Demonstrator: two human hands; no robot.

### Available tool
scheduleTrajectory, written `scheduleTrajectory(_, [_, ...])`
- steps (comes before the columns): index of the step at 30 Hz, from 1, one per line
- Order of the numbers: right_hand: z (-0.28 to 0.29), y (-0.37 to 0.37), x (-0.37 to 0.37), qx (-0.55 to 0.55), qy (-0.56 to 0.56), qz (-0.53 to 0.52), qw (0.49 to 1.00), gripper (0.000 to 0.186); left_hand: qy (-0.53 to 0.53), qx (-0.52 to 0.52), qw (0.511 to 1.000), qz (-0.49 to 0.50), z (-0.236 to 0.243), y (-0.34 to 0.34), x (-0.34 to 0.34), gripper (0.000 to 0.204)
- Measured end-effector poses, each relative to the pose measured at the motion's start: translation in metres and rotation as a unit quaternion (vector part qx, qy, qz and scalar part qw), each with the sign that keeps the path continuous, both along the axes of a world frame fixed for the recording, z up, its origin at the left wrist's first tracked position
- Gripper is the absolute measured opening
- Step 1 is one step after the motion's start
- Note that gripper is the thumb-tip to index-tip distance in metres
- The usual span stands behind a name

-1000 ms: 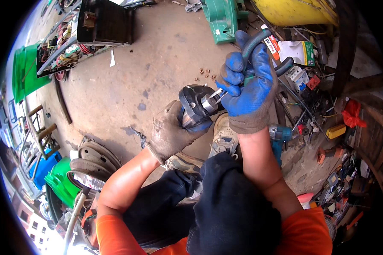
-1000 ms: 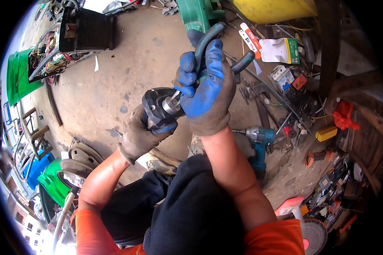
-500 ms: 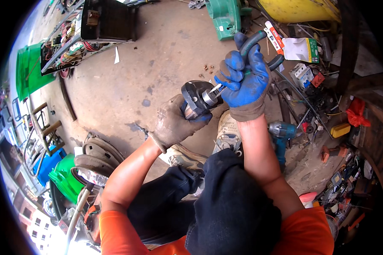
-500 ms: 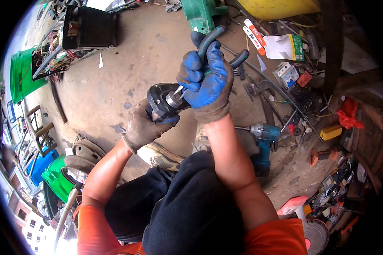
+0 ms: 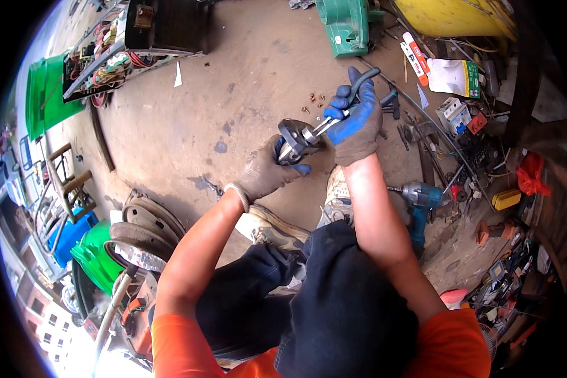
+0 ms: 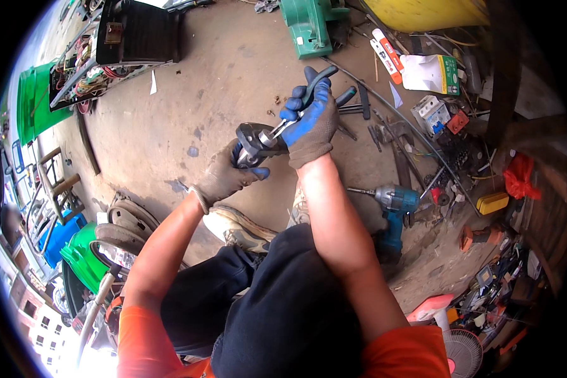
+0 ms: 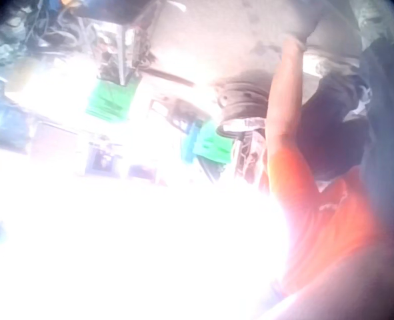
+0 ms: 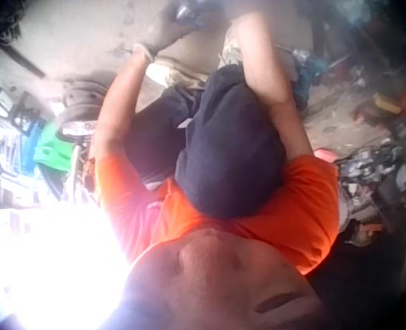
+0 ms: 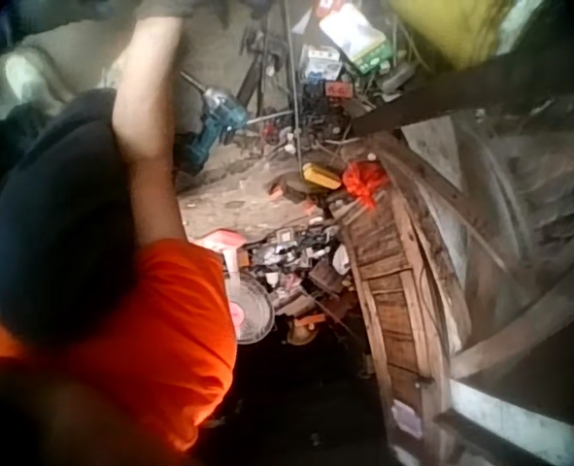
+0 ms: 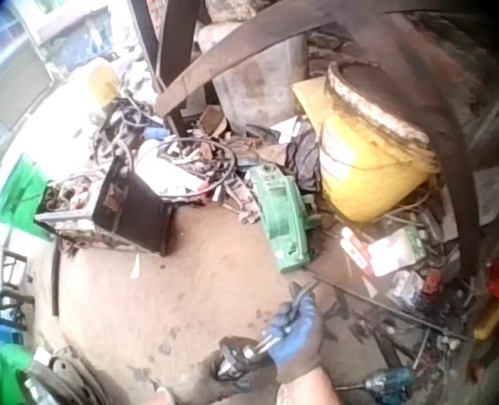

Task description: The person sits on the floor in a cluttered workshop and uses a wrench to tighten a bolt on a mechanical part. They manipulate the part and the tool, occasionally standing up to retrieve a different tool or inspect the work from a different angle.

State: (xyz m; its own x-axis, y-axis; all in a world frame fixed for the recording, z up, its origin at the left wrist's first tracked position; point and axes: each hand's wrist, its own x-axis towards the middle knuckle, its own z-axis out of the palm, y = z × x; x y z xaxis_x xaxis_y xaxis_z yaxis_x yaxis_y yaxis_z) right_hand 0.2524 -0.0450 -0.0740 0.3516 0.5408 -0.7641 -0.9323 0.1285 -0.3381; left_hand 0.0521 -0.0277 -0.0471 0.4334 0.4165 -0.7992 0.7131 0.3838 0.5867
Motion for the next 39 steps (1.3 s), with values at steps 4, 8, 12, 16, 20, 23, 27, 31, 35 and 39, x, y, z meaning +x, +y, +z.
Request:
scheduleTrajectory(4, [-0.021,-0.005,-0.004,0.008,-0.002,0.009,1.0,0.042,-0.066,-0.073,0.995,0.021,-0.008,0.013,-0.022,0.051])
scheduleTrajectory(8, [-0.036,-0.016,-0.009,0.01,0.016,-0.001,1.0,0.043,-0.088,-0.088,0.989,0.085,-0.023,0.016,-0.04,0.051])
scheduleTrajectory(12, [-0.041,-0.019,-0.01,0.011,0.038,-0.016,0.999,0.044,-0.187,-0.076,0.939,0.278,-0.044,-0.002,-0.049,0.045])
scheduleTrajectory(16, [-0.051,-0.022,-0.014,0.0,0.018,-0.03,0.999,0.051,-0.263,-0.109,0.864,0.415,-0.058,-0.03,-0.039,0.039])
scheduleTrajectory(20, [-0.05,-0.032,-0.016,0.017,-0.027,0.0,1.0,0.057,-0.203,-0.021,0.841,0.501,-0.081,-0.038,-0.03,0.027])
scheduleTrajectory(23, [-0.039,-0.038,-0.008,0.057,0.003,0.051,0.997,0.066,-0.155,0.047,0.834,0.528,-0.085,-0.037,-0.027,0.023])
scheduleTrajectory(27, [-0.023,-0.049,0.015,0.064,-0.059,0.113,0.99,0.072,-0.151,0.063,0.841,0.516,-0.081,-0.03,-0.02,0.03])
scheduleTrajectory(31, [-0.02,-0.061,0.019,0.054,-0.076,0.159,0.983,0.066,-0.1,0.11,0.882,0.447,-0.069,-0.029,-0.021,0.042])
scheduleTrajectory(35, [-0.023,-0.072,0.015,0.02,-0.086,0.169,0.982,0.062,-0.036,0.143,0.905,0.398,-0.063,-0.028,-0.022,0.046])
scheduleTrajectory(39, [-0.029,-0.085,0.031,-0.024,-0.127,0.187,0.974,0.056,0.105,0.213,0.924,0.299,-0.046,-0.024,-0.019,0.045])
